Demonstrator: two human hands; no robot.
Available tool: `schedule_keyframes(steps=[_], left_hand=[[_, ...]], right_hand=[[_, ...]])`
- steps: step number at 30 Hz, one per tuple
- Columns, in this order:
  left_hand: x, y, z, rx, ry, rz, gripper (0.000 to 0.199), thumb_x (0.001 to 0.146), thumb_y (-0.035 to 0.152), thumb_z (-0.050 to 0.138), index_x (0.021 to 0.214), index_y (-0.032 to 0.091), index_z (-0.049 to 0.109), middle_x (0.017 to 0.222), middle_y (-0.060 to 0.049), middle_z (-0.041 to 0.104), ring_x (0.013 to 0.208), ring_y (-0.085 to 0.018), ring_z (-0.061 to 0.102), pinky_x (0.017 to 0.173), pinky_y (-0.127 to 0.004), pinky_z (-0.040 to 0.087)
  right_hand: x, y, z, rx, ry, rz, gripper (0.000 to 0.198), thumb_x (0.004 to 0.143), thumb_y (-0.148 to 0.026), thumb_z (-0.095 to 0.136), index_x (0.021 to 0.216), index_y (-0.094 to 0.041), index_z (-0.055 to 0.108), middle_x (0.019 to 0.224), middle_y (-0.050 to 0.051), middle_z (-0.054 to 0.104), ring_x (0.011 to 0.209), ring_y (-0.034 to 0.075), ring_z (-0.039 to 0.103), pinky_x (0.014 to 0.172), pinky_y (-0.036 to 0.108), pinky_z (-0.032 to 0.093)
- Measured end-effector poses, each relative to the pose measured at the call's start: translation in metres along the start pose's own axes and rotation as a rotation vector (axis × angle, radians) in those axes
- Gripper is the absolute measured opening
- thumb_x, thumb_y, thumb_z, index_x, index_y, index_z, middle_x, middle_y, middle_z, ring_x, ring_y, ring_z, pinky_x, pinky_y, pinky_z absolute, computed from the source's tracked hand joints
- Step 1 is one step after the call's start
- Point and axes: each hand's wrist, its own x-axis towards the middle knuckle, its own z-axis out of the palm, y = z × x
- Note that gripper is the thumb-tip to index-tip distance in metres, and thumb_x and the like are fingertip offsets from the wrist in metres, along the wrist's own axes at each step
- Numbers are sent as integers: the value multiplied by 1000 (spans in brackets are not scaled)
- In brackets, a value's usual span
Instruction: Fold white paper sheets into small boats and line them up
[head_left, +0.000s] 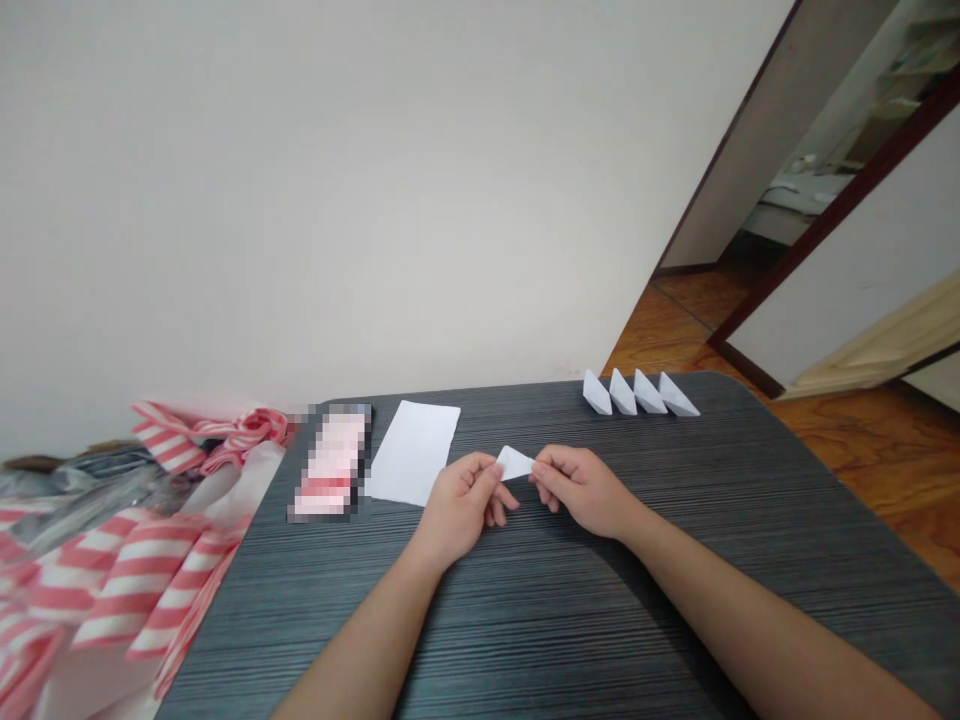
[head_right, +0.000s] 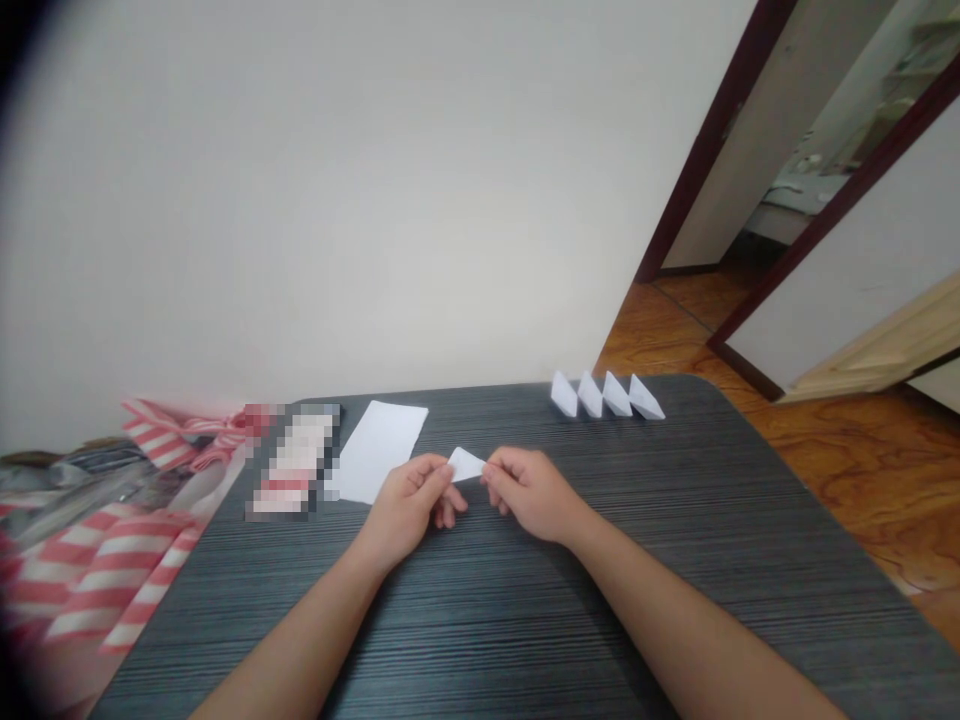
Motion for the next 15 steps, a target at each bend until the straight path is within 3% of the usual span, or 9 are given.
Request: schedule_keyframes(steps=[5,10,15], left_hand=[[-1,-2,0,-2,-29,-6,30,86,42,45,89,13,52,55,-2,63,42,-9,52,41,-19,38],[-3,2,1,55,-80,21,27,84,41,50,86,13,53,69,-4,65,47,-8,53,44,-19,39],[-3,4,3,34,-38,46,30,82,35,54,106,18,47,59,5,56,45,-8,51,43,-19,37]], right_hand=[[0,3,-1,-11,-14,5,23,88,-31,46,73,-16,55,57,-2,56,47,9,52,49,20,41],[0,-1,-2,-36,-46,-10,23,87,-30,47,70,-16,54,57,-1,58,47,9,52,48,20,41],[-2,-2,0,-57,-105,-8,24,87,-29,47,69,-16,54,53,-2,56,44,9,50,46,19,39]])
